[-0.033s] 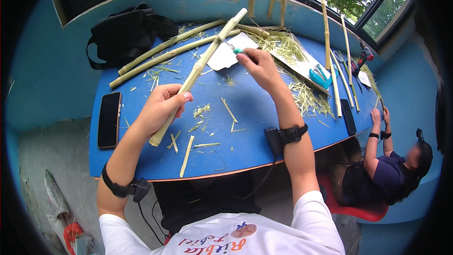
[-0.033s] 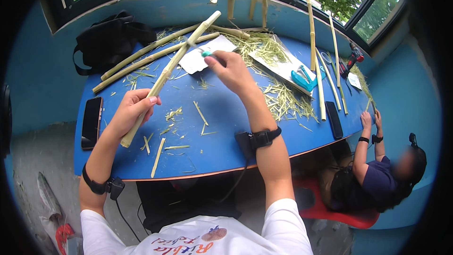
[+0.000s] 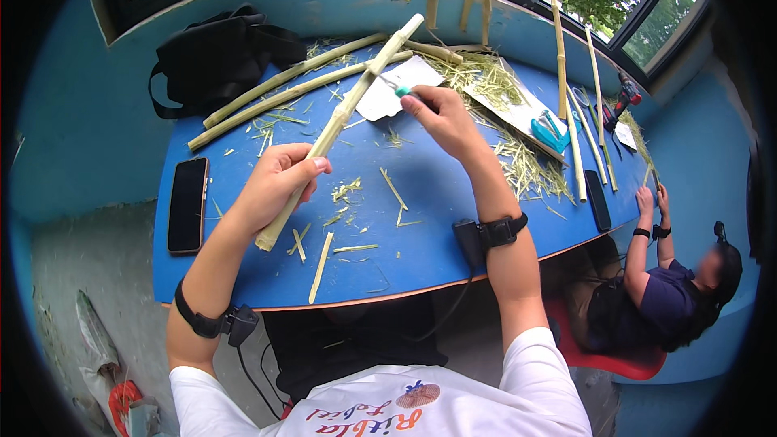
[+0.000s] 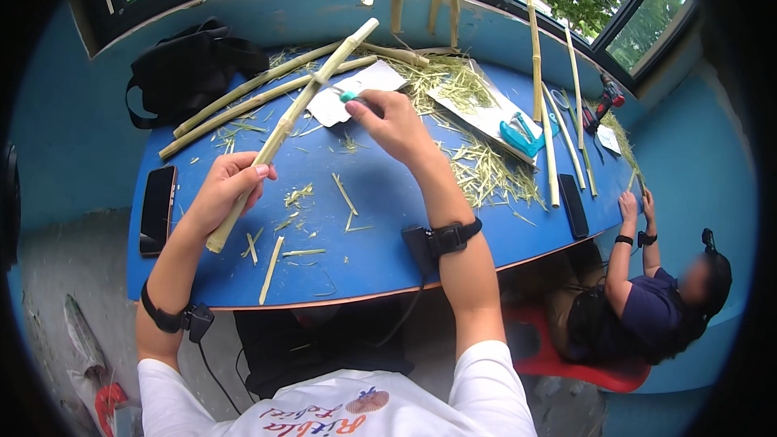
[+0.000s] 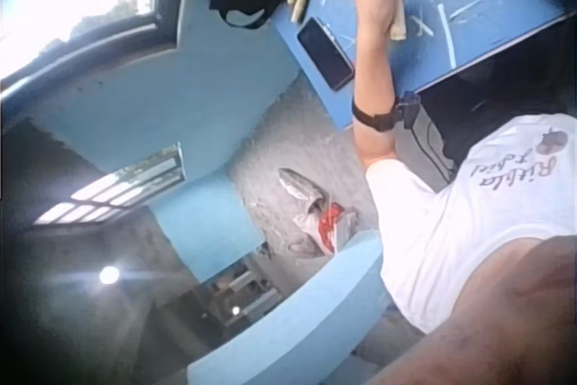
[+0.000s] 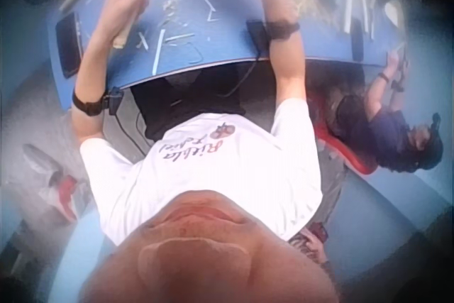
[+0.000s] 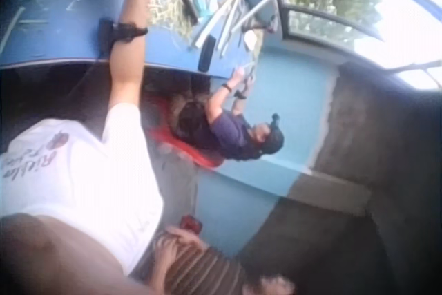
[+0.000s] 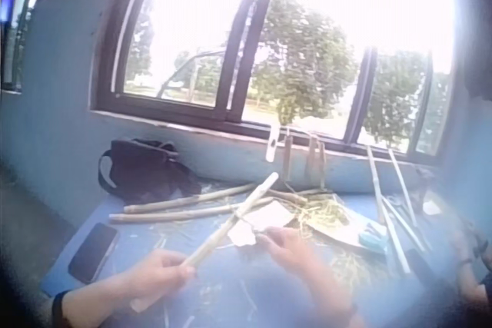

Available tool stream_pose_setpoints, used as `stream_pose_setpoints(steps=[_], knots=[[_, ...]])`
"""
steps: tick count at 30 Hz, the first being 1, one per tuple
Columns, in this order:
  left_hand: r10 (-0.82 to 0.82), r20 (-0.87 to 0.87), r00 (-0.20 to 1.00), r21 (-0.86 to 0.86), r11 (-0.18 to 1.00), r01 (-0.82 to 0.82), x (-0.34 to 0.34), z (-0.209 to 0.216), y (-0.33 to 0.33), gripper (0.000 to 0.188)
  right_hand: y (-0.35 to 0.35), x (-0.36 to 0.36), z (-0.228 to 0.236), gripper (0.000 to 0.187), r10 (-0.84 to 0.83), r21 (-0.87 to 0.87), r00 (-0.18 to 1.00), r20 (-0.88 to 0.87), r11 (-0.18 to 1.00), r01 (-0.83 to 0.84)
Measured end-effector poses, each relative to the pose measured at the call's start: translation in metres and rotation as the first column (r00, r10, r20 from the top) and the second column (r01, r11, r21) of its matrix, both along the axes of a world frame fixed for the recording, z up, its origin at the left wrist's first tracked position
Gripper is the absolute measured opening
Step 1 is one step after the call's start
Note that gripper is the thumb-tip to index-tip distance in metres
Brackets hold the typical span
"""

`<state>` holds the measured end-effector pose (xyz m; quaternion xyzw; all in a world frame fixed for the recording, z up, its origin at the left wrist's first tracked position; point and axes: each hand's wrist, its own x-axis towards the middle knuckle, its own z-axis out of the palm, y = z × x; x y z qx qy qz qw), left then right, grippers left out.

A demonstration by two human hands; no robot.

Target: The recorder uses a small scraper and sandpaper to smooth and finish a bamboo stick.

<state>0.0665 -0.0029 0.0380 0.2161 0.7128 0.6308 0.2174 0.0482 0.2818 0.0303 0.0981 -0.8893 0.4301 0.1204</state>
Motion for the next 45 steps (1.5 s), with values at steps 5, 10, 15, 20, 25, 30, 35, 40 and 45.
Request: stream_pose_setpoints(steps=[5, 10, 15, 20, 25, 30, 35, 40, 45], knots=[[-0.042, 0.028, 0.999, 0.085, 0.996, 0.04, -0.004, -0.003, -0.003, 0.028, -0.013, 0.005, 0.004, 0.032, -0.005, 0.088, 0.997, -0.083, 0.996, 0.012], [-0.023, -0.018, 1.0, 0.039, 0.999, 0.024, -0.007, -0.004, 0.001, 0.028, -0.01, 0.003, 0.012, 0.031, -0.144, 0.193, 0.976, -0.161, 0.966, 0.174], [-0.028, -0.06, 0.998, -0.015, 1.0, 0.027, -0.006, 0.001, -0.002, 0.028, -0.011, -0.005, 0.011, 0.033, -0.285, 0.203, 0.938, -0.196, 0.924, 0.323], [-0.03, -0.067, 0.997, -0.022, 0.999, 0.028, -0.006, -0.004, -0.002, 0.027, -0.01, -0.003, 0.009, 0.033, -0.31, 0.212, 0.93, -0.198, 0.912, 0.35], [-0.05, -0.005, 0.999, 0.014, 0.999, 0.05, -0.01, -0.001, -0.004, 0.027, -0.017, -0.005, 0.008, 0.033, -0.346, 0.26, 0.886, -0.308, 0.865, 0.428], [-0.104, 0.099, 0.99, 0.081, 0.992, 0.096, -0.009, -0.005, -0.003, 0.025, -0.017, 0.0, 0.014, 0.034, -0.338, 0.229, 0.932, -0.129, 0.904, 0.36], [-0.124, 0.083, 0.989, 0.051, 0.991, 0.12, -0.004, -0.004, -0.002, 0.026, -0.013, 0.005, 0.011, 0.034, -0.272, 0.166, 0.949, -0.157, 0.94, 0.297], [-0.111, 0.126, 0.986, 0.021, 0.994, 0.109, 0.008, 0.001, 0.001, 0.027, -0.017, 0.019, 0.017, 0.032, -0.191, 0.139, 0.979, -0.073, 0.97, 0.2], [-0.057, 0.194, 0.979, 0.005, 0.998, 0.057, 0.016, 0.0, 0.004, 0.026, -0.022, 0.032, 0.021, 0.032, -0.16, 0.152, 0.986, 0.055, 0.977, 0.15]])
